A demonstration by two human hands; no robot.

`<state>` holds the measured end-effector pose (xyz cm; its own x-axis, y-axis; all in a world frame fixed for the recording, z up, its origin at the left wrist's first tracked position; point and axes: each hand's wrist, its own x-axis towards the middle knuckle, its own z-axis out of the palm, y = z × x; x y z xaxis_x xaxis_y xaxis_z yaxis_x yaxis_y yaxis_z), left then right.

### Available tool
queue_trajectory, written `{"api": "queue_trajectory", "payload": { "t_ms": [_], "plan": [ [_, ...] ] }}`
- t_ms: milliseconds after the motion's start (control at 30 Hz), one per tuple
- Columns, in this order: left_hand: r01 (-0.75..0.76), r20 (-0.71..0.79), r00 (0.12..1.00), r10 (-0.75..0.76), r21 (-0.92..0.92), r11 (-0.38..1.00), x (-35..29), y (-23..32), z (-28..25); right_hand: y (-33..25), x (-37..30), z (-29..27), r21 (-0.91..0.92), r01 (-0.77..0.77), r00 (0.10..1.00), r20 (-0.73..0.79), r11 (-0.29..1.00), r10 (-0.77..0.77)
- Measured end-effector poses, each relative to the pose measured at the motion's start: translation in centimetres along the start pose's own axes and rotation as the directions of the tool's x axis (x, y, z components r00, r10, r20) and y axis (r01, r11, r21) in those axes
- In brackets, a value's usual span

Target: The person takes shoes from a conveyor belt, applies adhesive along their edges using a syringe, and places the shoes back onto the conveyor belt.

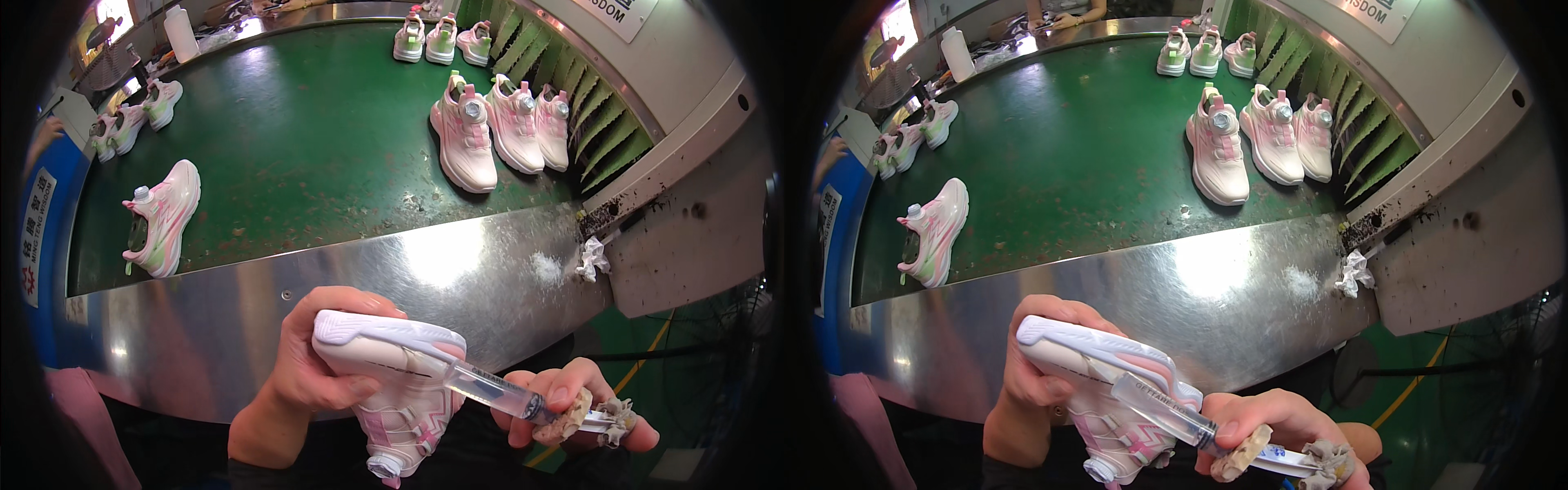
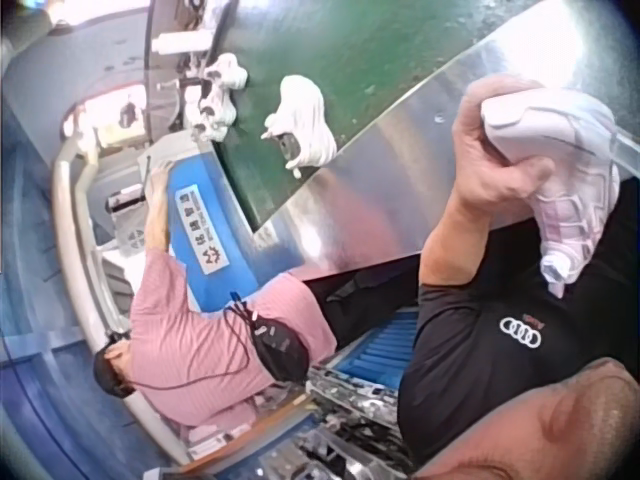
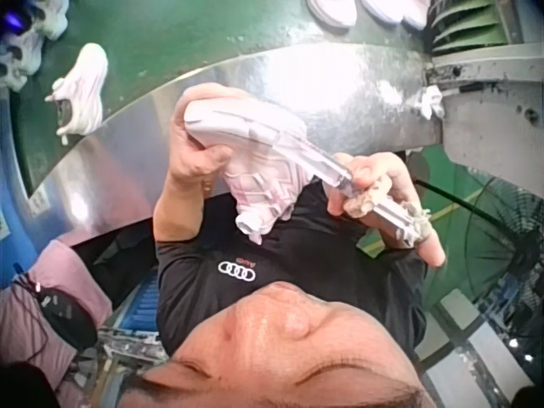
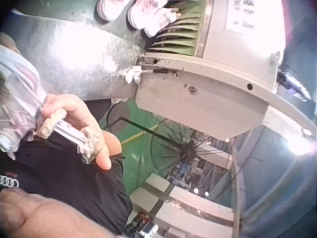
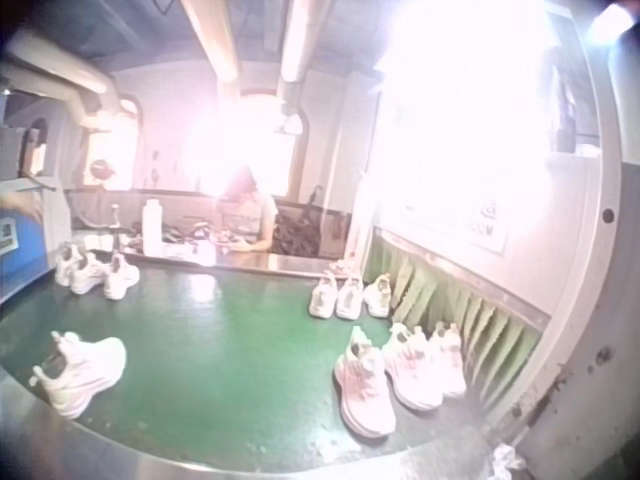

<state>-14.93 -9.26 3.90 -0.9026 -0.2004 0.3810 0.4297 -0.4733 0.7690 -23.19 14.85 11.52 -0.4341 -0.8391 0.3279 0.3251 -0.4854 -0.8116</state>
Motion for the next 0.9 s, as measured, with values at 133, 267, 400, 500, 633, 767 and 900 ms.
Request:
{"api": "queue_trajectory", "payload": {
  "t_ms": [133, 267, 400, 500, 633, 767, 900],
  "plan": [
    [-0.012, -0.065, 0.998, 0.008, -0.065, 0.998, -0.4, -0.2, -0.2, 0.8, -0.7, -0.7, 0.054, -0.042, 0.999, -0.011, 0.998, 0.042],
    [0.048, -0.146, 0.987, -0.068, -0.133, 0.990, 0.6, 0.1, 0.9, 0.8, -1.5, -1.0, 0.067, -0.042, 0.998, -0.048, 0.997, 0.045],
    [0.082, -0.261, 0.960, -0.099, -0.075, 0.994, 0.6, -0.1, 0.6, 1.7, -2.2, -1.9, 0.101, -0.027, 0.998, -0.045, 0.995, 0.032],
    [0.072, -0.326, 0.941, -0.093, -0.078, 0.994, 0.7, -0.2, 0.6, 2.0, -2.9, -2.2, 0.125, -0.024, 0.997, -0.069, 0.992, 0.033],
    [0.151, -0.326, 0.931, -0.164, -0.063, 0.986, 1.0, -0.2, 1.2, 2.5, -3.5, -3.0, 0.166, -0.078, 0.994, -0.059, 0.983, 0.088],
    [0.185, -0.322, 0.925, -0.199, -0.074, 0.980, 1.0, -0.8, 0.4, 3.3, -4.3, -3.6, 0.149, -0.069, 0.995, -0.064, 0.986, 0.079],
    [0.169, -0.398, 0.896, -0.198, -0.108, 0.980, 1.4, -0.9, 0.4, 3.7, -5.0, -3.6, 0.147, -0.099, 0.989, -0.093, 0.984, 0.113]
  ]
}}
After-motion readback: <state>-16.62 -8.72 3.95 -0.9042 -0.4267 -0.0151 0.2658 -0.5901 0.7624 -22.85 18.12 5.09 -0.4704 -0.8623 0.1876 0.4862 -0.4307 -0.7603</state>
